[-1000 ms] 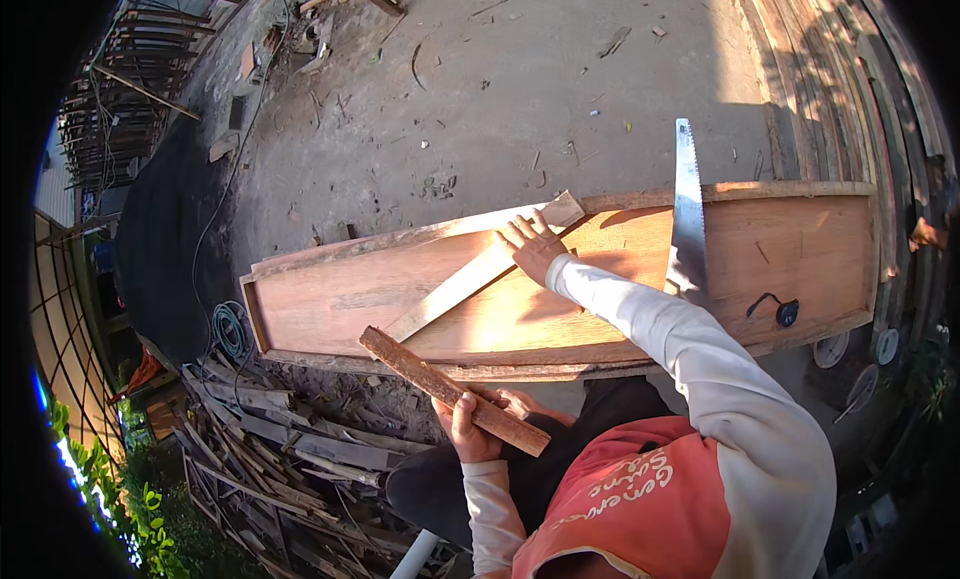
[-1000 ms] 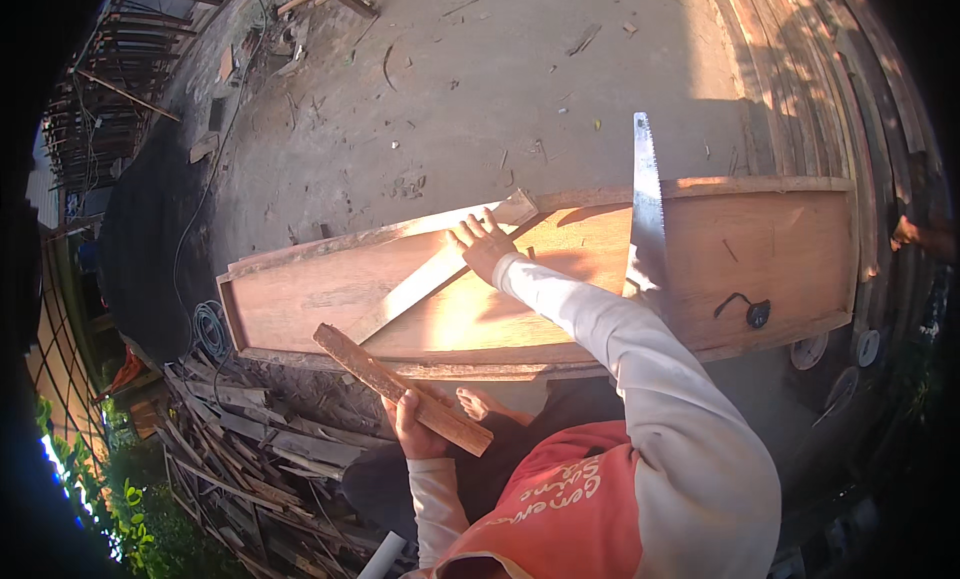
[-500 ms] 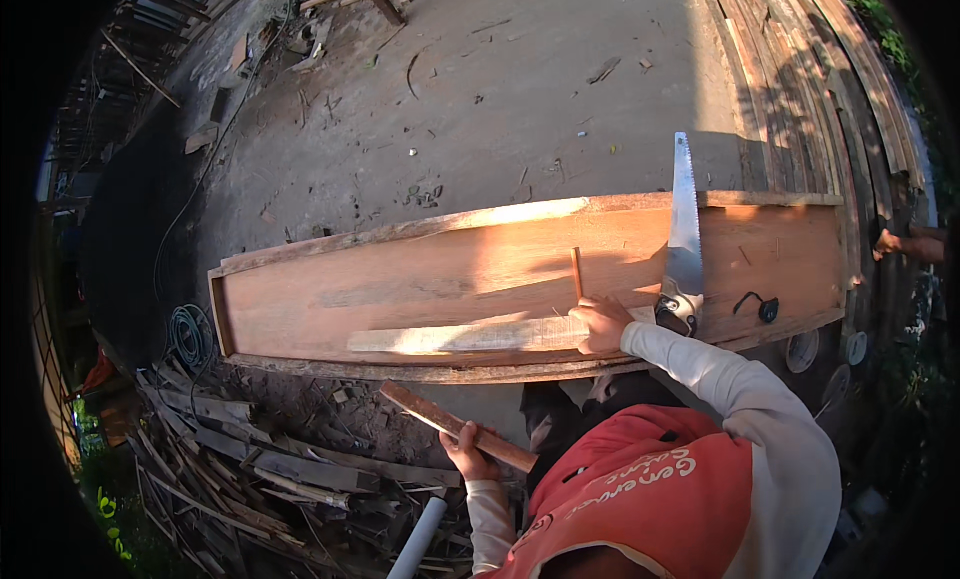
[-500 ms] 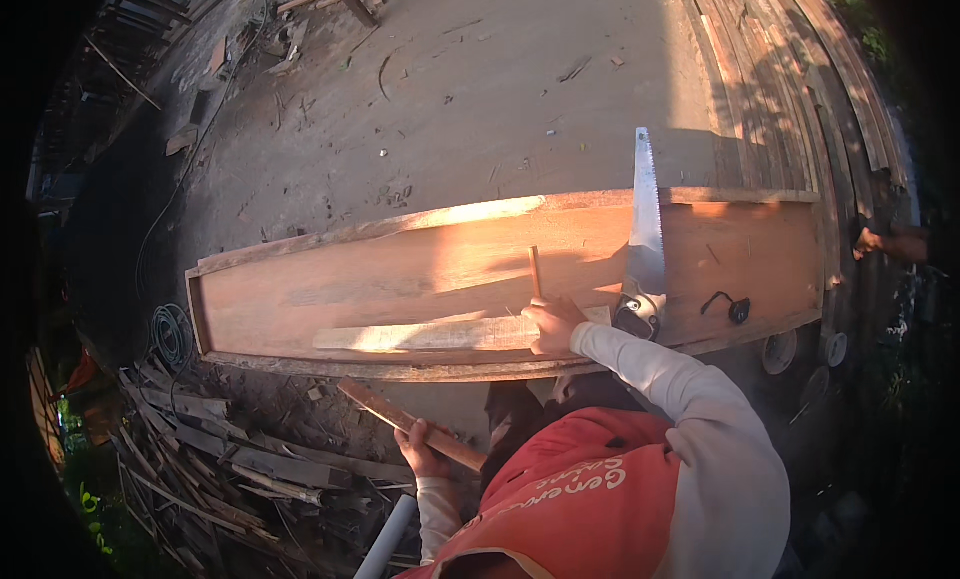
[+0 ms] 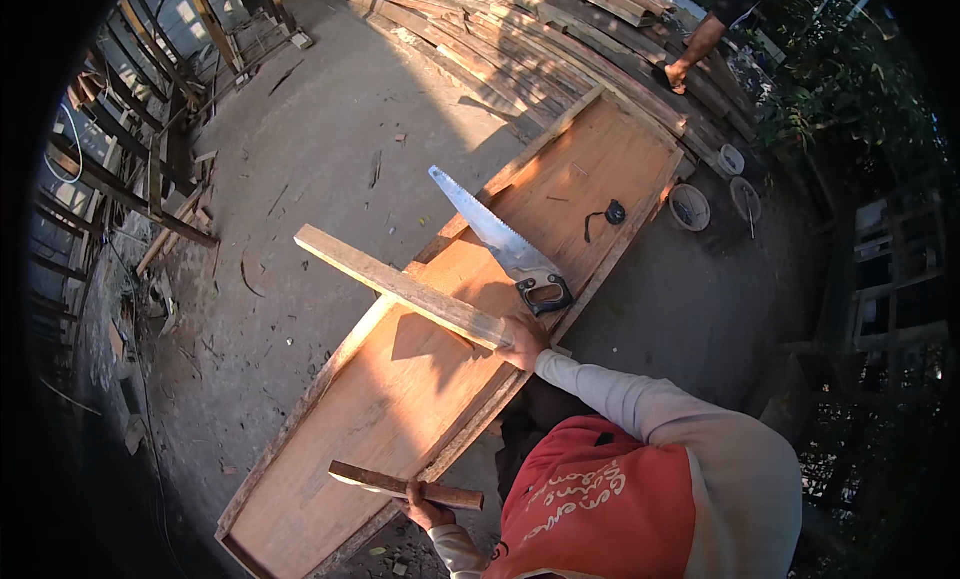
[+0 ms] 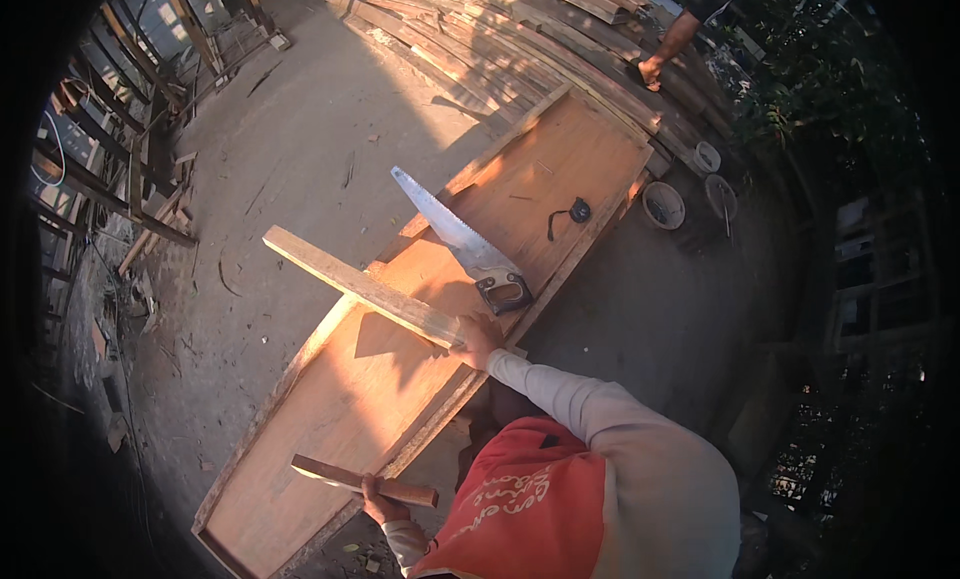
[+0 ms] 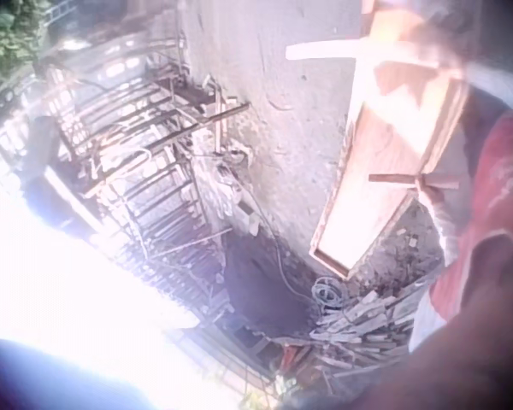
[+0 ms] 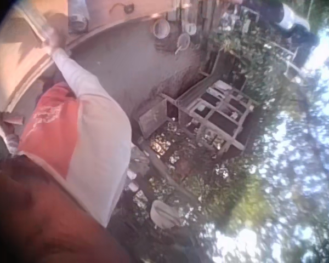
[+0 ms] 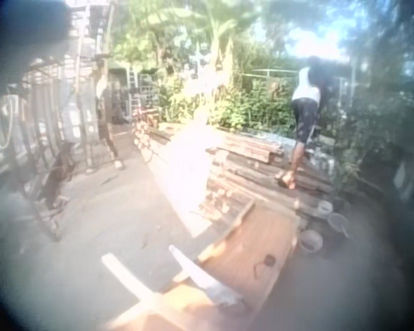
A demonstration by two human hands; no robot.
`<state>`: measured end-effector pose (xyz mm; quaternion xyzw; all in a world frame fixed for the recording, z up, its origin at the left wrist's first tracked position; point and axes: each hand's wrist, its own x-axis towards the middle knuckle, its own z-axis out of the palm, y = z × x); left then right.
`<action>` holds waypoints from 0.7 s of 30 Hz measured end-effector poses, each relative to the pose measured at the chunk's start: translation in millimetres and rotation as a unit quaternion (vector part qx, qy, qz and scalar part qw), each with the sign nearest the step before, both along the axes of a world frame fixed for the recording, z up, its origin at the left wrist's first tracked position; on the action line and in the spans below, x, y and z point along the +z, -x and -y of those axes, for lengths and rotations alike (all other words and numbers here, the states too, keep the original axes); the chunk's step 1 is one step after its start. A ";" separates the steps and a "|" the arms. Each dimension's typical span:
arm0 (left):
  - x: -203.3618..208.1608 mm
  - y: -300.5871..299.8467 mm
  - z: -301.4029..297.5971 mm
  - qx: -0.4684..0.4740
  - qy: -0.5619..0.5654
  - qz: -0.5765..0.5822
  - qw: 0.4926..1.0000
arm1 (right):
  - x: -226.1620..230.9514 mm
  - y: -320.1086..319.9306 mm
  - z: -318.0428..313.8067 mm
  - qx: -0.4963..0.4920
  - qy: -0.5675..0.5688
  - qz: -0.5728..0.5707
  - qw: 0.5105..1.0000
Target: The person measures a large wooden board using a tape measure and marks it with a pencil, then cuts a smaller piece of wood with a hand saw and hammers nails to secure it into the frame of the board.
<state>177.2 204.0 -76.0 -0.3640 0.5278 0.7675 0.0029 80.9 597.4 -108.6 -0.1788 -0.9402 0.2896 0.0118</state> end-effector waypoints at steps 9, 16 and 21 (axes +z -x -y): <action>20.6 -10.1 -61.1 -0.074 0.075 0.008 0.994 | -16.2 -36.1 -12.6 0.006 0.067 -0.050 0.997; 55.3 -37.2 -226.9 -0.149 0.222 -0.028 0.963 | -21.3 -182.8 -304.0 -0.179 0.170 -0.118 0.962; 21.6 -65.9 -427.0 -0.164 0.308 0.002 0.937 | -53.5 -339.2 -626.5 -0.443 0.097 -0.057 0.889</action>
